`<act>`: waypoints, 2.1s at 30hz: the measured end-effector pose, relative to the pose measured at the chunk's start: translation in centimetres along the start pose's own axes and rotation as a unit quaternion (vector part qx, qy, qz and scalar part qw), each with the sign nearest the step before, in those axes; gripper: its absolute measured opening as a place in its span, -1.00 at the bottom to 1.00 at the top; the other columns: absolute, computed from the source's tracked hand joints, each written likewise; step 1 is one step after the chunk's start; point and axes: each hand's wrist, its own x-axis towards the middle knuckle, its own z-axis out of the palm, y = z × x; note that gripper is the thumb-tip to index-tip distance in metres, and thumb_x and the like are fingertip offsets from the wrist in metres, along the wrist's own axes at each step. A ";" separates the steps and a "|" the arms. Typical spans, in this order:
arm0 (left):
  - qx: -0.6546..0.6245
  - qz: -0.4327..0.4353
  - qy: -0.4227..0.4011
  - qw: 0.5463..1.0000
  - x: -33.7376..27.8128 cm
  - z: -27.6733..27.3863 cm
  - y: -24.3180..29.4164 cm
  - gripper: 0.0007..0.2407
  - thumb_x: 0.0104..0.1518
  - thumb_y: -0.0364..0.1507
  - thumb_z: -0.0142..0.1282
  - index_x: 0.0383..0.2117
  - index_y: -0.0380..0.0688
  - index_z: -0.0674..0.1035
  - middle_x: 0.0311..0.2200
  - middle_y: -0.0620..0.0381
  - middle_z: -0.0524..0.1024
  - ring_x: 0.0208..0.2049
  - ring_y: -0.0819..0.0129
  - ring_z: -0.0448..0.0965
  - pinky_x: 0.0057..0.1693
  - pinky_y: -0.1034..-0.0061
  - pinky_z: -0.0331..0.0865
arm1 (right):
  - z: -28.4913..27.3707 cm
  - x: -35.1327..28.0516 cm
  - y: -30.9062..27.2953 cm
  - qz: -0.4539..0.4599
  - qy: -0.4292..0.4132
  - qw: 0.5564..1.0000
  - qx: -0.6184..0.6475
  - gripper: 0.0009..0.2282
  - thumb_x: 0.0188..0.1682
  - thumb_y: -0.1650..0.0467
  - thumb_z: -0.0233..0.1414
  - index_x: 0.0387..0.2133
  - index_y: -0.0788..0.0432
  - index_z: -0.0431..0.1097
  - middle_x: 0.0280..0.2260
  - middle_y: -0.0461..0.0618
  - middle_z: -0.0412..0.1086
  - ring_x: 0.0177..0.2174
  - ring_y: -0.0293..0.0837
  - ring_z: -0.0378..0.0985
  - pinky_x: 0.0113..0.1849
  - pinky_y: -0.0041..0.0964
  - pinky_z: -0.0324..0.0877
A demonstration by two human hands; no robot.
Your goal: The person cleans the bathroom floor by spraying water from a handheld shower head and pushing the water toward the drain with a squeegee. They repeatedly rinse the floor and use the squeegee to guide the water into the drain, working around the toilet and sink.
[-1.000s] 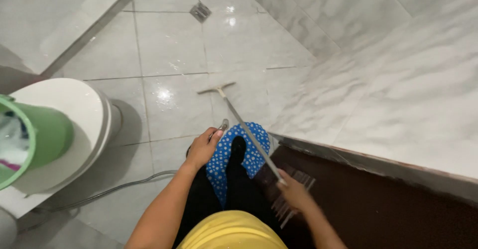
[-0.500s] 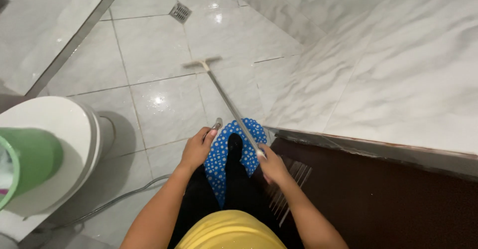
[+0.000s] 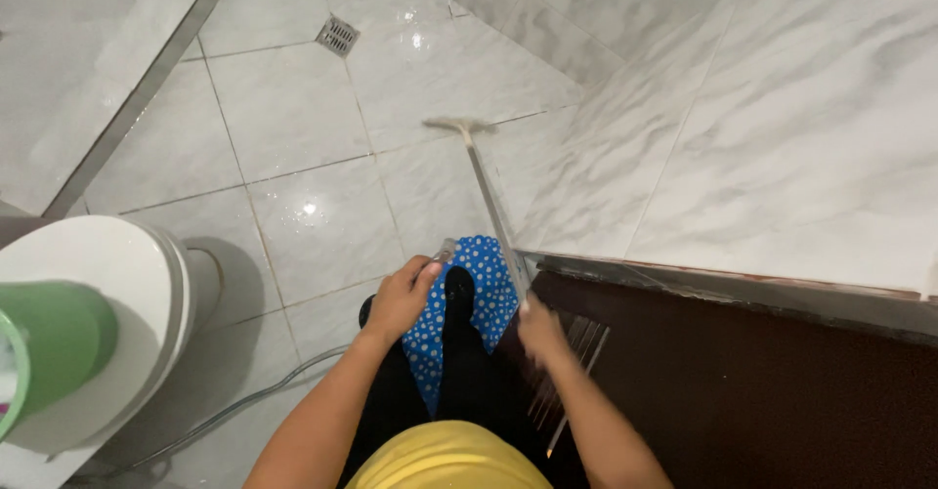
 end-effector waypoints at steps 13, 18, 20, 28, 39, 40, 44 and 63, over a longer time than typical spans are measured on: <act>-0.057 -0.029 0.122 0.990 -0.4 -4.4 -1.9 -0.67 0.30 -0.03 -0.17 0.00 0.27 0.58 -0.24 -0.26 0.64 0.03 -0.30 0.53 0.18 -0.05 0.36 | -3.3 -4.0 -2.1 -0.041 -0.054 0.993 -0.098 -0.55 0.06 0.24 -0.20 0.21 0.04 0.34 -0.10 0.32 0.55 -0.02 0.33 0.54 0.05 0.21 0.40; -0.127 -0.086 0.172 0.973 -0.3 -5.8 -6.0 -0.61 0.32 0.00 -0.22 0.05 0.19 0.57 -0.20 -0.21 0.66 0.01 -0.19 0.58 0.15 0.02 0.40 | 0.3 -1.3 -5.4 -0.022 -0.129 0.976 -0.171 -0.51 0.12 0.22 -0.22 0.37 -0.23 0.07 -0.03 0.26 0.50 -0.01 0.17 0.58 -0.05 0.09 0.48; -0.128 -0.082 0.189 0.970 0.1 -6.4 -7.3 -0.63 0.31 0.00 -0.20 0.01 0.21 0.59 -0.31 -0.17 0.65 -0.05 -0.17 0.60 0.12 0.03 0.41 | 5.3 8.0 -3.6 -0.069 -0.112 0.973 -0.190 -0.52 0.13 0.25 -0.22 0.38 -0.14 0.06 -0.03 0.36 0.48 0.01 0.26 0.55 -0.04 0.12 0.46; -0.141 -0.065 0.239 0.958 0.7 -9.5 -9.0 -0.68 0.30 -0.02 -0.16 -0.09 0.23 0.61 -0.51 -0.08 0.62 -0.19 -0.11 0.63 0.05 0.09 0.43 | 6.4 6.7 -17.2 -0.124 -0.094 0.982 -0.111 -0.51 0.10 0.25 -0.24 0.36 -0.10 0.10 -0.12 0.40 0.50 -0.19 0.25 0.65 -0.09 0.06 0.52; -0.194 -0.071 0.269 0.941 0.3 -12.3 -10.6 -0.72 0.30 -0.06 -0.10 -0.14 0.22 0.63 -0.61 0.01 0.57 -0.33 0.04 0.62 -0.07 0.19 0.45 | 9.1 5.7 -19.2 -0.165 -0.125 0.962 -0.179 -0.45 0.09 0.35 -0.17 0.41 0.02 -0.03 -0.24 0.47 0.51 -0.15 0.36 0.60 -0.13 0.14 0.48; -0.197 -0.074 0.273 0.939 0.1 -12.3 -10.6 -0.72 0.30 -0.06 -0.10 -0.14 0.22 0.63 -0.61 0.01 0.57 -0.33 0.04 0.62 -0.07 0.19 0.45 | 10.6 8.9 -19.5 -0.169 -0.127 0.960 -0.183 -0.45 0.09 0.35 -0.17 0.41 0.02 -0.03 -0.24 0.47 0.51 -0.15 0.36 0.60 -0.13 0.14 0.48; -0.205 -0.074 0.281 0.935 -0.5 -13.2 -10.8 -0.70 0.30 -0.06 -0.09 -0.10 0.18 0.63 -0.53 -0.10 0.60 -0.29 -0.07 0.62 -0.03 0.12 0.44 | 13.3 14.5 -21.8 -0.138 -0.129 0.982 0.005 -0.46 0.09 0.37 -0.19 0.40 0.16 -0.03 -0.46 0.32 0.48 -0.62 0.09 0.61 -0.57 -0.13 0.56; -0.274 -0.081 0.440 0.851 2.9 -18.7 -8.9 -0.70 0.35 -0.09 -0.15 -0.19 0.07 0.59 -0.69 -0.03 0.49 -0.37 -0.03 0.61 -0.08 0.11 0.44 | 6.4 22.8 -30.3 -0.385 -0.117 0.834 -0.379 -0.54 0.07 0.29 -0.08 0.30 -0.09 0.20 -0.09 0.46 0.48 0.00 0.44 0.50 -0.04 0.30 0.40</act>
